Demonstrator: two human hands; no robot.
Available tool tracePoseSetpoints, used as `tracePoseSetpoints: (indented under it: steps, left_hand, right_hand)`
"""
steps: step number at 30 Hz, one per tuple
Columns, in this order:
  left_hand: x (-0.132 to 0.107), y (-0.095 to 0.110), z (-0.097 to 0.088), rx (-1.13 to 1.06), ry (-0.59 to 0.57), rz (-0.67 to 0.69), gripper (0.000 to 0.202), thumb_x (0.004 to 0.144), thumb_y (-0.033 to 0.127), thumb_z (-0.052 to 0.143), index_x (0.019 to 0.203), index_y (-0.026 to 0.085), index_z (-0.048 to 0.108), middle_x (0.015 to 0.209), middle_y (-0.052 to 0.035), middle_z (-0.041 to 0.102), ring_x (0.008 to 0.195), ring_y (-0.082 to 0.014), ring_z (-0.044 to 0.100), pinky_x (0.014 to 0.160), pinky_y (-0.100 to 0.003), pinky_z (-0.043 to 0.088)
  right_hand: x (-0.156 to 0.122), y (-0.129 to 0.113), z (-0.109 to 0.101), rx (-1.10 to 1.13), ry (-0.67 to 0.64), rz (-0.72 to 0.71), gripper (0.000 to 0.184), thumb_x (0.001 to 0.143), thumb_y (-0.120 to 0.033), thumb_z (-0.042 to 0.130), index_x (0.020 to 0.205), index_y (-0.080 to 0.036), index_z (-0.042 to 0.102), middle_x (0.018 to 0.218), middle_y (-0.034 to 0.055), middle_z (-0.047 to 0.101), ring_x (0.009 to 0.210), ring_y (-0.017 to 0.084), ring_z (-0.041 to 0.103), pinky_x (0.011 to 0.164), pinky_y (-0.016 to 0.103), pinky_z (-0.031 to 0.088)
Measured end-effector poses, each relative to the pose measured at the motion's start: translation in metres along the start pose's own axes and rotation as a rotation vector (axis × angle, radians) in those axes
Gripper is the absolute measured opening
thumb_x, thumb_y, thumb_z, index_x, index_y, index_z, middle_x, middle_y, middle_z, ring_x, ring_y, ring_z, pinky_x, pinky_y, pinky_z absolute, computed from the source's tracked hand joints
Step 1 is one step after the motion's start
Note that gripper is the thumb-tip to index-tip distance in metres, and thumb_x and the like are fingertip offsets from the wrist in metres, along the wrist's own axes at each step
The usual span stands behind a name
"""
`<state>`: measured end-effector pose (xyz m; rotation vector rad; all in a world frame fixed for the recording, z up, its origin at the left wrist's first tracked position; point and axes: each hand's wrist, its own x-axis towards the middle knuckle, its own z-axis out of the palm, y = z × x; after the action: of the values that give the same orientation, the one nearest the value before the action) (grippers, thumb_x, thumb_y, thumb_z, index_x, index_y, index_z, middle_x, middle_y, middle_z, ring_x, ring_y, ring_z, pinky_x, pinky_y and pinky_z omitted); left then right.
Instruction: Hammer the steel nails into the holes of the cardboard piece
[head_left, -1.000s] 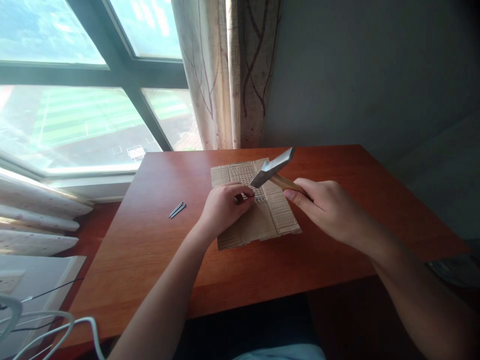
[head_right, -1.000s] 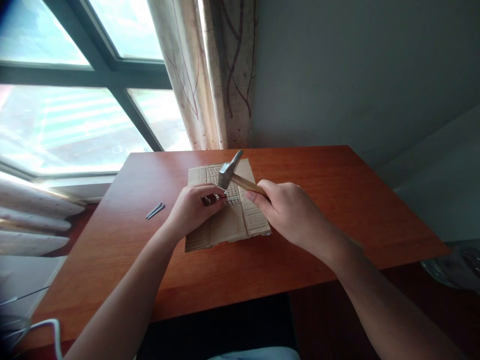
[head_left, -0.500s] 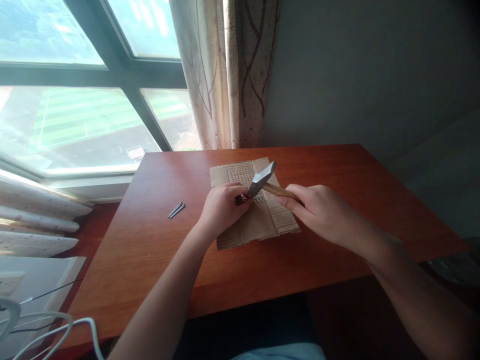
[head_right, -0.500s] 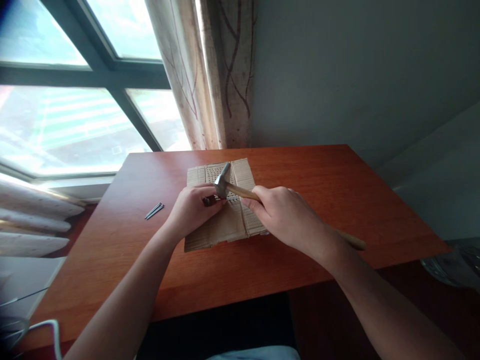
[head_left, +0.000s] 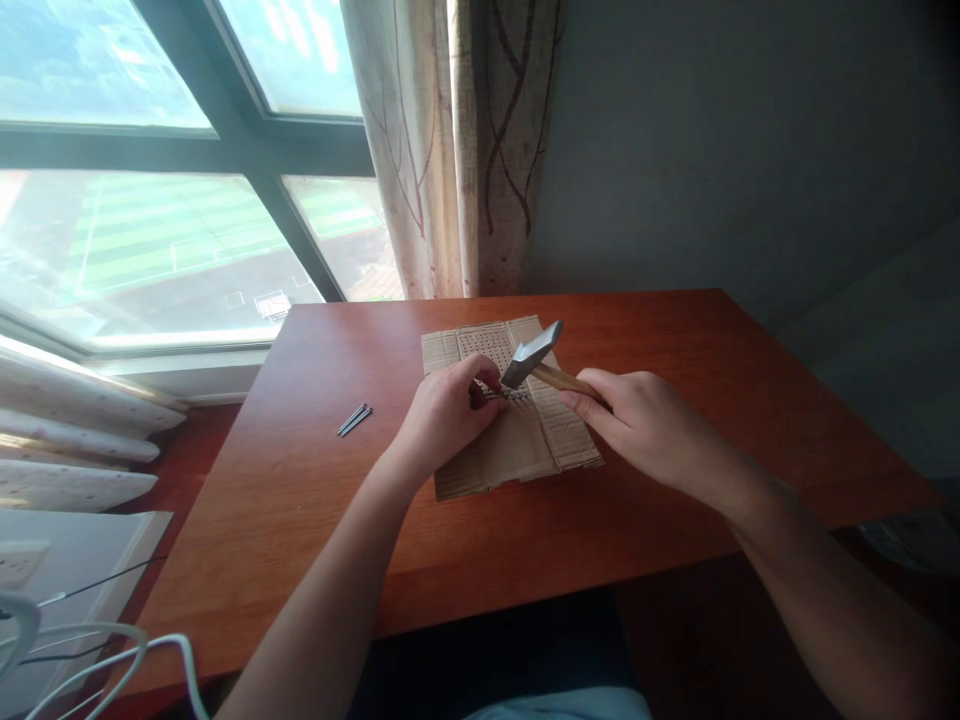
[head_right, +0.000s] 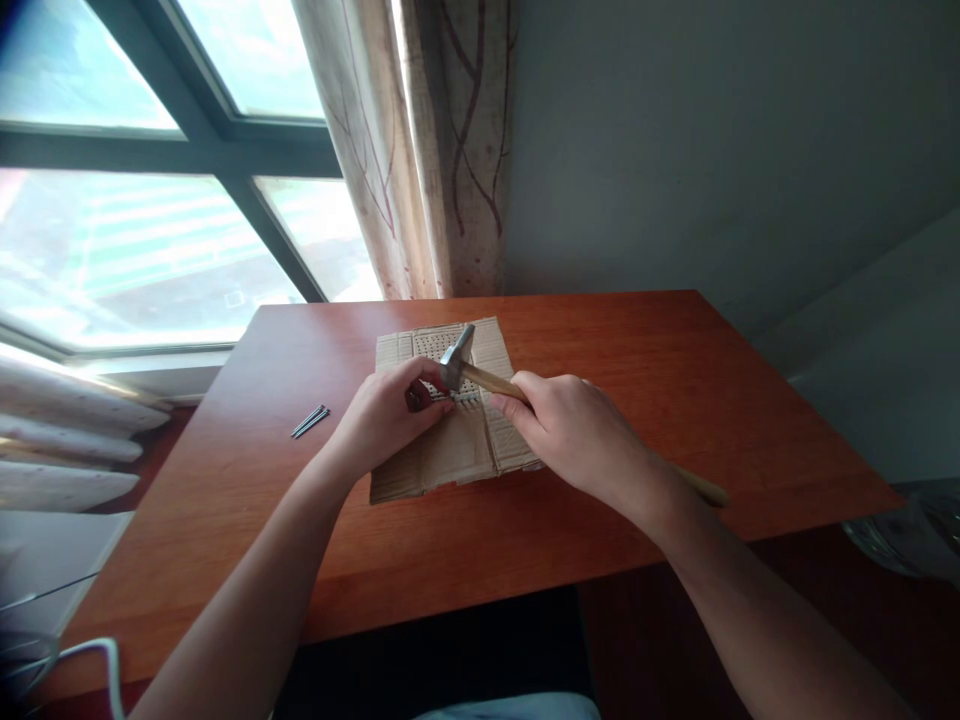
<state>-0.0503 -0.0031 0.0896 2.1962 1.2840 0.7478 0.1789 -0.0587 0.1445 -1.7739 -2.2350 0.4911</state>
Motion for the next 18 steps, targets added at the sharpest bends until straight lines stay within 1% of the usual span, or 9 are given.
tracePoseSetpoints:
  steps: [3, 7, 13, 16, 18]
  left_hand:
    - [-0.0005, 0.0003, 0.0001, -0.018, 0.001, 0.0, 0.023, 0.076, 0.018, 0.069, 0.096, 0.022, 0.059, 0.081, 0.0033, 0.071, 0.065, -0.0129, 0.063, 0.062, -0.025, 0.043]
    - [-0.0006, 0.0013, -0.0001, -0.005, 0.01, 0.004, 0.023, 0.076, 0.018, 0.069, 0.096, 0.022, 0.058, 0.082, 0.0027, 0.071, 0.065, -0.013, 0.063, 0.061, -0.024, 0.042]
    - [-0.0005, 0.0005, 0.0002, 0.007, -0.003, 0.005, 0.022, 0.077, 0.019, 0.069, 0.096, 0.022, 0.059, 0.081, 0.0028, 0.071, 0.065, -0.0131, 0.063, 0.061, -0.024, 0.041]
    - [-0.0004, -0.0001, 0.0, 0.005, 0.004, 0.011, 0.022, 0.077, 0.019, 0.068, 0.097, 0.022, 0.059, 0.08, 0.0028, 0.071, 0.063, -0.013, 0.062, 0.06, -0.024, 0.041]
    - [-0.0001, -0.0004, -0.0002, 0.003, 0.001, 0.015, 0.021, 0.077, 0.02, 0.068, 0.096, 0.022, 0.06, 0.08, 0.0025, 0.072, 0.063, -0.013, 0.062, 0.059, -0.024, 0.041]
  right_hand:
    - [0.0005, 0.0006, 0.0013, -0.012, -0.024, -0.004, 0.04, 0.1, -0.051, 0.041, 0.072, -0.022, 0.045, 0.063, 0.0008, 0.06, 0.057, 0.016, 0.052, 0.057, 0.029, 0.025]
    - [0.0008, -0.0008, 0.0029, -0.06, -0.056, -0.001, 0.036, 0.1, -0.047, 0.041, 0.075, -0.022, 0.048, 0.066, 0.0017, 0.062, 0.061, 0.017, 0.056, 0.058, 0.03, 0.026]
    - [-0.0003, -0.0056, 0.0008, -0.093, -0.05, 0.003, 0.035, 0.1, -0.047, 0.041, 0.078, -0.022, 0.048, 0.069, 0.0022, 0.064, 0.063, 0.017, 0.057, 0.059, 0.03, 0.025]
    - [-0.0012, -0.007, 0.001, -0.138, -0.059, 0.009, 0.036, 0.1, -0.048, 0.041, 0.077, -0.022, 0.049, 0.068, 0.0025, 0.063, 0.062, 0.018, 0.055, 0.058, 0.03, 0.023]
    - [-0.0022, -0.006, 0.0009, -0.134, -0.038, 0.0, 0.036, 0.1, -0.048, 0.042, 0.076, -0.022, 0.049, 0.067, 0.002, 0.062, 0.061, 0.017, 0.054, 0.057, 0.03, 0.024]
